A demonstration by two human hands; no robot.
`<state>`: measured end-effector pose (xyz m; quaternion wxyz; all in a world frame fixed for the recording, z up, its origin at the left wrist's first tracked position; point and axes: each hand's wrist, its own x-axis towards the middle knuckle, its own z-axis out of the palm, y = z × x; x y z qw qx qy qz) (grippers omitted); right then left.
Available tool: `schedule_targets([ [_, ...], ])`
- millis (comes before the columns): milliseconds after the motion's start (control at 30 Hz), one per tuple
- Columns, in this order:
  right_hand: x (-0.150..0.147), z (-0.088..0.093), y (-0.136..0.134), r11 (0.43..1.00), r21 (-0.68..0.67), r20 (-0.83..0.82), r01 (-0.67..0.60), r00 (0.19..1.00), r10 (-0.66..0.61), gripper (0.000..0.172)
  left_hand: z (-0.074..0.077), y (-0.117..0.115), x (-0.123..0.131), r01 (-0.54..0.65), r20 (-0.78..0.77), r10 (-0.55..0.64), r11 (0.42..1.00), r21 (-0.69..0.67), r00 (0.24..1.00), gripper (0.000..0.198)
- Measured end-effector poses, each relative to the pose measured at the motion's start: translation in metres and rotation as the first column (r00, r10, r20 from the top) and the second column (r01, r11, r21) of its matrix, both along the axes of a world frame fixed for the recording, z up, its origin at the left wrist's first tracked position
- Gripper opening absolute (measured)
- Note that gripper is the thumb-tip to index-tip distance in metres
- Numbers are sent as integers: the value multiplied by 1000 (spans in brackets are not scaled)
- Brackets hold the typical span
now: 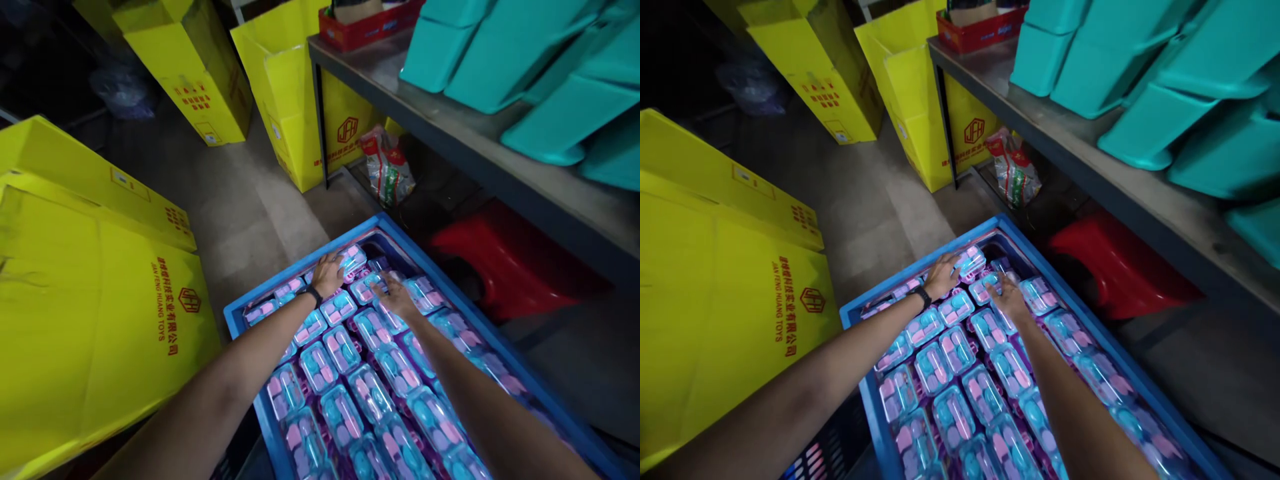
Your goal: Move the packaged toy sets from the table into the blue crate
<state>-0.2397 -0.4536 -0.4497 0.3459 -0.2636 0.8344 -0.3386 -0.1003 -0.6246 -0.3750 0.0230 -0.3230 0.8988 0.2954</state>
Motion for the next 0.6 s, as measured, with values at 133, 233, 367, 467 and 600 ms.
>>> schedule_targets([
  [133, 17, 8, 12, 984, -161, -91, 77, 992, -92, 49, 9, 37, 50, -39, -40, 36, 996, -75, 999, 34],
  [233, 40, 21, 31, 960, -234, -133, 152, 974, -186, 59, 13, 80, 104, -43, -29, 41, 996, -77, 999, 39],
  [367, 99, 50, 88, 947, -233, -137, 223, 956, -259, 77, 19, 154, 190, -28, 52, 30, 999, -32, 998, 38],
  [467, 157, 74, 156, 951, -154, -103, 269, 953, -286, 87, 34, 211, 249, 33, 141, -40, 998, 55, 989, 36],
  [600, 223, 103, 265, 953, -44, -46, 298, 953, -300, 89, 64, 268, 293, 103, 255, -154, 974, 202, 954, 23],
])
